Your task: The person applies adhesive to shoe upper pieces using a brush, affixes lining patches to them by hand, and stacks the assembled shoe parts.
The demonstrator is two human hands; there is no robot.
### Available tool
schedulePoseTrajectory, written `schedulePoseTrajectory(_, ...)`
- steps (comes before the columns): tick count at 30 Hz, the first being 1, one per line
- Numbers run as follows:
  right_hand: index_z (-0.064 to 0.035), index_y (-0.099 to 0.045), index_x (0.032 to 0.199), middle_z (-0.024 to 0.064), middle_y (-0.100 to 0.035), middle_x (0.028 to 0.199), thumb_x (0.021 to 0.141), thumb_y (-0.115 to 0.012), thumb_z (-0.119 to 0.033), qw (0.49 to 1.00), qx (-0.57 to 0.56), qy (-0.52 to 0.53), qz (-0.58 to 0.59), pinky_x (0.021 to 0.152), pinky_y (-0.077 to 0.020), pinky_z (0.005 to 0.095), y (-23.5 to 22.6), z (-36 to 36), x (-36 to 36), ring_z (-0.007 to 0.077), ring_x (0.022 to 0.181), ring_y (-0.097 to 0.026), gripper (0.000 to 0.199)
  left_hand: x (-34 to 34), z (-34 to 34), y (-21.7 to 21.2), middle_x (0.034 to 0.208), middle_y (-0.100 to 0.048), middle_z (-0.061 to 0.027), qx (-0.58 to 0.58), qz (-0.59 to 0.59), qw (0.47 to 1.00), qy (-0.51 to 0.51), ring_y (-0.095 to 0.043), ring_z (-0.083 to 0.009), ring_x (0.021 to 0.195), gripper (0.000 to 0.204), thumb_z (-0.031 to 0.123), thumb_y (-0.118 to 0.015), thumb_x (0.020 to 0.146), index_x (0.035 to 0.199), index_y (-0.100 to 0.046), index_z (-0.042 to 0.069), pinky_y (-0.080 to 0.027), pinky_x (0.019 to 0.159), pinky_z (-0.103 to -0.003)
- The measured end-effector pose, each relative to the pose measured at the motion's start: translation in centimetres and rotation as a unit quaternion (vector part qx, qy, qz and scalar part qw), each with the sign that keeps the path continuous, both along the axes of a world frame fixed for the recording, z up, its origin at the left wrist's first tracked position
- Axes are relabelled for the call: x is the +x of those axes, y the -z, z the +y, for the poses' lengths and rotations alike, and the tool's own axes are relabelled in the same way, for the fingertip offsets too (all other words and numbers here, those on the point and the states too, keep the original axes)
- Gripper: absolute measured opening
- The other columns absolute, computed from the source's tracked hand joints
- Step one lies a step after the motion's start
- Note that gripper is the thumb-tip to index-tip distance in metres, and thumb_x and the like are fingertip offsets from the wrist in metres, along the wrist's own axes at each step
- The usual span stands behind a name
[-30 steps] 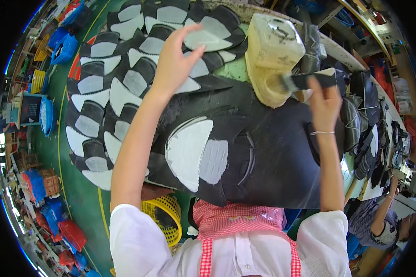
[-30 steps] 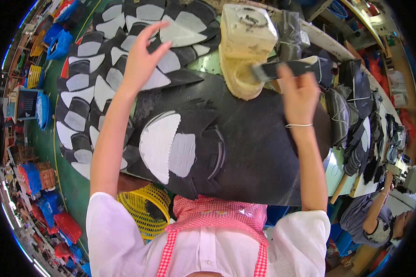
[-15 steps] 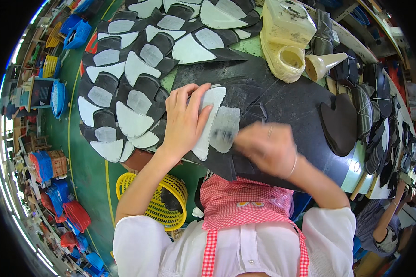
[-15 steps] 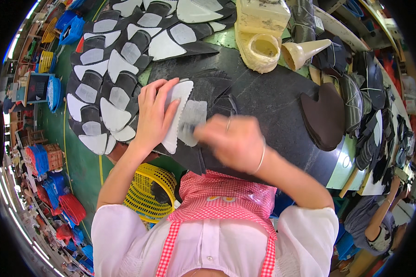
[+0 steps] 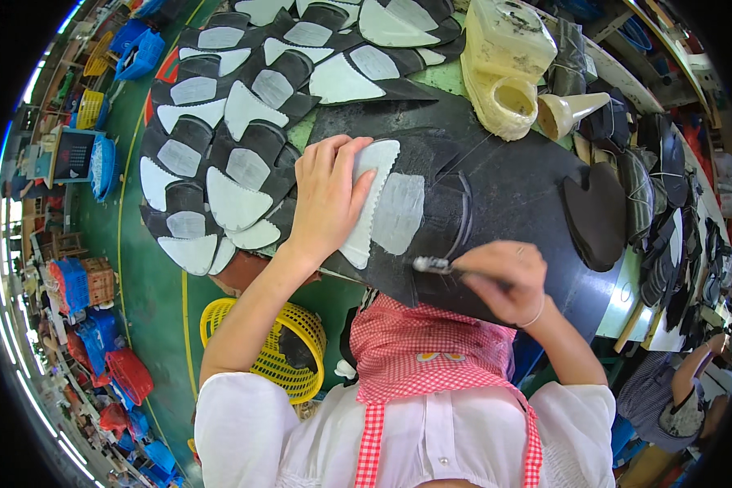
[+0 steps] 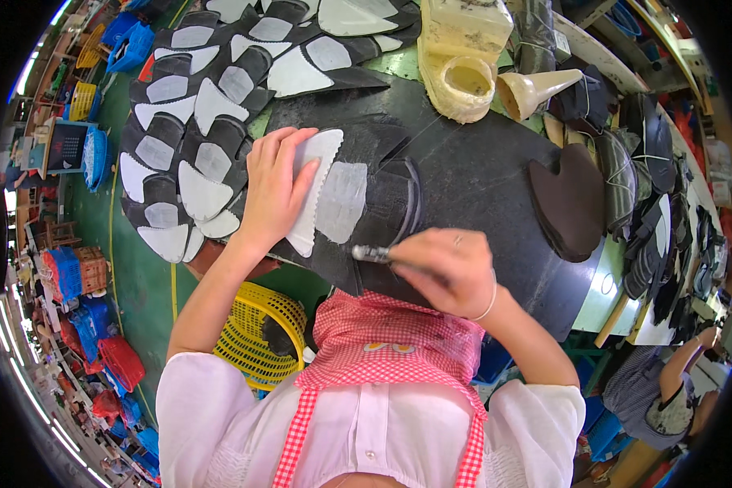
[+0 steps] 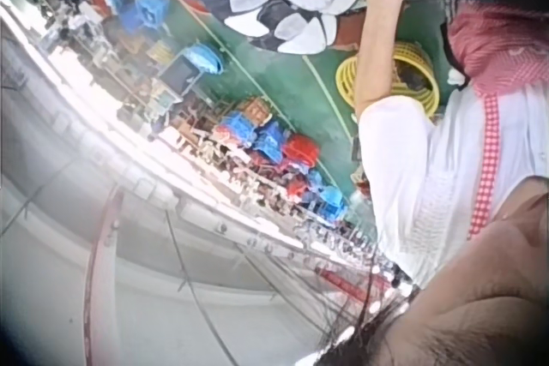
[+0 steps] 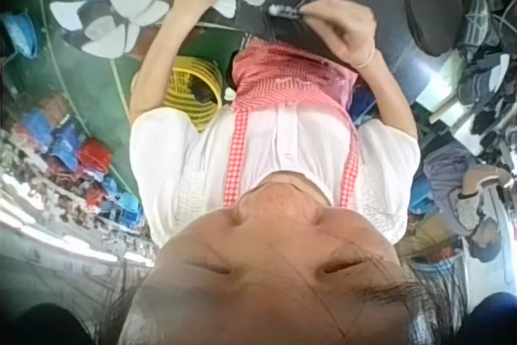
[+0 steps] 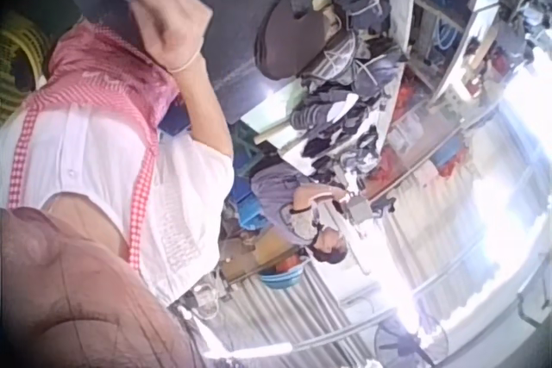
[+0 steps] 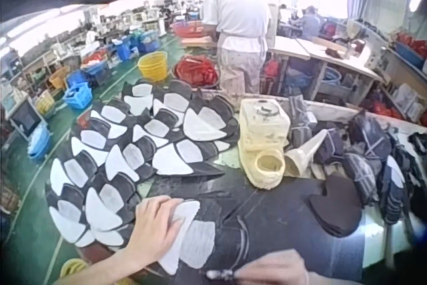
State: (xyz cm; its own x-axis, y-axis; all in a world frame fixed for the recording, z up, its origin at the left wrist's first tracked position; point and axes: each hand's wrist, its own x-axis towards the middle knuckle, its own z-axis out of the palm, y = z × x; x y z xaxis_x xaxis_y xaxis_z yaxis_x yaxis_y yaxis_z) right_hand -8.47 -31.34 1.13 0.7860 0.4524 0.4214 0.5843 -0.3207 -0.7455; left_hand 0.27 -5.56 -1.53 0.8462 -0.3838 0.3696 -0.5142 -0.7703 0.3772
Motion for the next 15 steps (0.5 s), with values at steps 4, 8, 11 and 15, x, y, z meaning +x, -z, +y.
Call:
schedulePoseTrajectory(4, -0.0074, -0.066, 0.095, 0.0081, -0.066, 0.076, 0.080, -0.068, -0.002, 0.993, 0.032, 0.114, 0.013, 0.056, -0.0494, 0.0303, -0.5, 1.8, 3.7, 0.0239, 0.061, -0.064, 0.016, 0.3, 0.2, 0.0, 0.117, -0.051, -0.0122, 0.007, 0.009, 1.000, -0.005, -0.047, -0.0309, 0.112, 0.039, 0.017, -0.063, 0.087, 0.124, -0.054, 0.008, -0.034, 0.097, -0.042)
schedulePoseTrajectory(8, -0.0081, -0.063, 0.095, 0.0085, -0.054, 0.060, 0.089, -0.067, -0.019, 0.941, -0.094, 0.325, -0.006, 0.048, -0.0396, 0.0326, 0.6, 0.7, 9.1, 0.0200, 0.049, -0.052, 0.013, 0.5, -0.2, -0.5, 0.118, -0.051, -0.0115, -0.002, -0.009, 1.000, -0.008, -0.046, -0.0305, 0.112, 0.038, 0.016, -0.066, 0.084, 0.120, -0.055, 0.007, -0.034, 0.096, -0.042)
schedulePoseTrajectory(11, -0.0057, -0.063, 0.099, 0.0033, -0.054, 0.061, 0.087, -0.068, -0.011, 0.932, -0.097, 0.345, -0.057, 0.048, -0.0372, 0.0272, 0.7, -0.9, 8.7, 0.0111, 0.048, -0.045, 0.014, 0.6, 0.1, -1.2, 0.122, -0.050, -0.0105, 0.009, -0.050, 0.999, 0.018, -0.043, -0.0310, 0.118, 0.036, 0.016, -0.069, 0.081, 0.113, -0.055, 0.008, -0.031, 0.099, -0.042)
schedulePoseTrajectory(15, -0.0003, -0.065, 0.096, -0.0075, -0.054, 0.072, 0.087, -0.070, -0.004, 0.917, 0.152, 0.356, 0.092, 0.054, -0.0332, 0.0158, 0.2, -4.0, 8.4, -0.0012, 0.062, -0.041, 0.012, 3.0, 1.8, -2.4, 0.099, -0.059, -0.0045, -0.151, 0.210, 0.965, 0.035, -0.059, -0.0203, 0.082, 0.027, 0.017, -0.070, 0.084, 0.104, -0.053, 0.009, -0.044, 0.072, -0.028)
